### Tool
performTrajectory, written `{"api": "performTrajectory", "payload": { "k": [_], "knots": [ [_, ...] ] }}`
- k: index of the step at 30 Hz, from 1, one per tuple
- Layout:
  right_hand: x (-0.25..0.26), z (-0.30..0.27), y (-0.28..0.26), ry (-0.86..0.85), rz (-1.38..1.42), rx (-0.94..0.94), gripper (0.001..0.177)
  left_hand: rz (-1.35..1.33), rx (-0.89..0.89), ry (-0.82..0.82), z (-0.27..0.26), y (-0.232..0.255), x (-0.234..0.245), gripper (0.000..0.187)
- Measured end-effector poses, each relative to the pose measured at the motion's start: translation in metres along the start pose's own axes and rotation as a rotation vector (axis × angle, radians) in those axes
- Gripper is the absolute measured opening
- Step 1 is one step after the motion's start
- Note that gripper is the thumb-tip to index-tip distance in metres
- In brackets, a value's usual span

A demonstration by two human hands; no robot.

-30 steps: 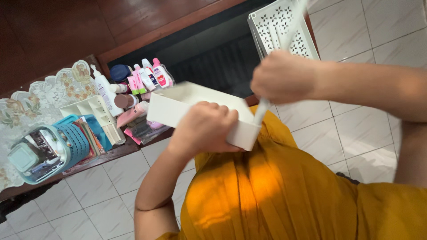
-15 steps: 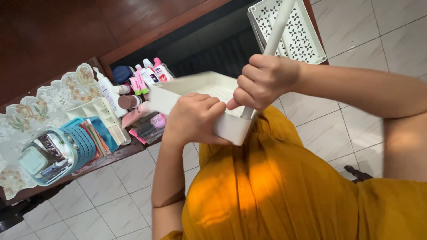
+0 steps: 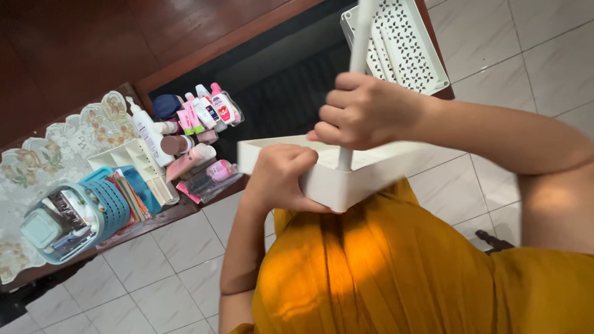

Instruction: The person assembles a white plastic storage rack by inserting cylindrical legs into the corners of perforated trays. They handle the trays and legs one at a time, aligning and pushing each leg into place.

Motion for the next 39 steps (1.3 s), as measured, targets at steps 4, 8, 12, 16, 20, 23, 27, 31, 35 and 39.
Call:
{"api": "performTrajectory", "payload": {
  "k": [4, 8, 12, 16, 20, 23, 27, 31, 35, 39],
  "knots": [
    [-0.02, -0.016, -0.008, -0.697, -0.012, -0.03, 0.021, 0.352, -0.004, -0.162, 0.012, 0.026, 0.0, 0.064],
    [-0.043, -0.03, -0.016, -1.178, 0.214, -0.127, 0.024, 0.572, -0.037, -0.402, 0.021, 0.038, -0.019, 0.055],
    [-0.044, -0.028, -0.018, -0.987, 0.217, -0.09, 0.028, 0.504, -0.069, -0.402, 0.022, 0.027, -0.003, 0.062],
    [-0.032, -0.016, -0.013, -0.522, 0.122, -0.101, 0.052, 0.368, -0.088, -0.304, 0.02, 0.017, 0.018, 0.059],
    [-0.007, -0.009, -0.01, 0.099, -0.198, 0.08, 0.059, 0.216, -0.144, -0.141, 0.011, 0.008, 0.025, 0.061],
    [0.003, -0.005, -0.008, 0.414, -0.22, 0.085, 0.057, -0.009, -0.172, -0.08, 0.004, -0.006, 0.015, 0.062],
    [-0.002, 0.006, -0.011, 0.56, -0.157, -0.018, 0.05, -0.394, -0.256, 0.012, 0.005, -0.03, -0.009, 0.071],
    [-0.004, 0.011, -0.01, 0.467, -0.126, -0.039, 0.051, -0.227, -0.174, 0.014, -0.004, -0.025, -0.011, 0.068],
    [0.006, 0.007, -0.004, 0.065, -0.095, -0.08, 0.043, 0.036, -0.121, -0.035, 0.002, -0.002, 0.012, 0.067],
    [-0.009, -0.011, -0.006, -0.606, -0.056, -0.083, 0.022, 0.322, -0.098, -0.173, 0.017, 0.021, 0.016, 0.062]
  ]
}}
Point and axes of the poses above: each hand's wrist, its own z-axis towards the middle knuckle, its own x-axis out of the back of the hand, y = z × x, the point moved 4 cm from there along z, towards the middle knuckle, and after that the axes turned 3 degrees about y, right-handed, at the moved point
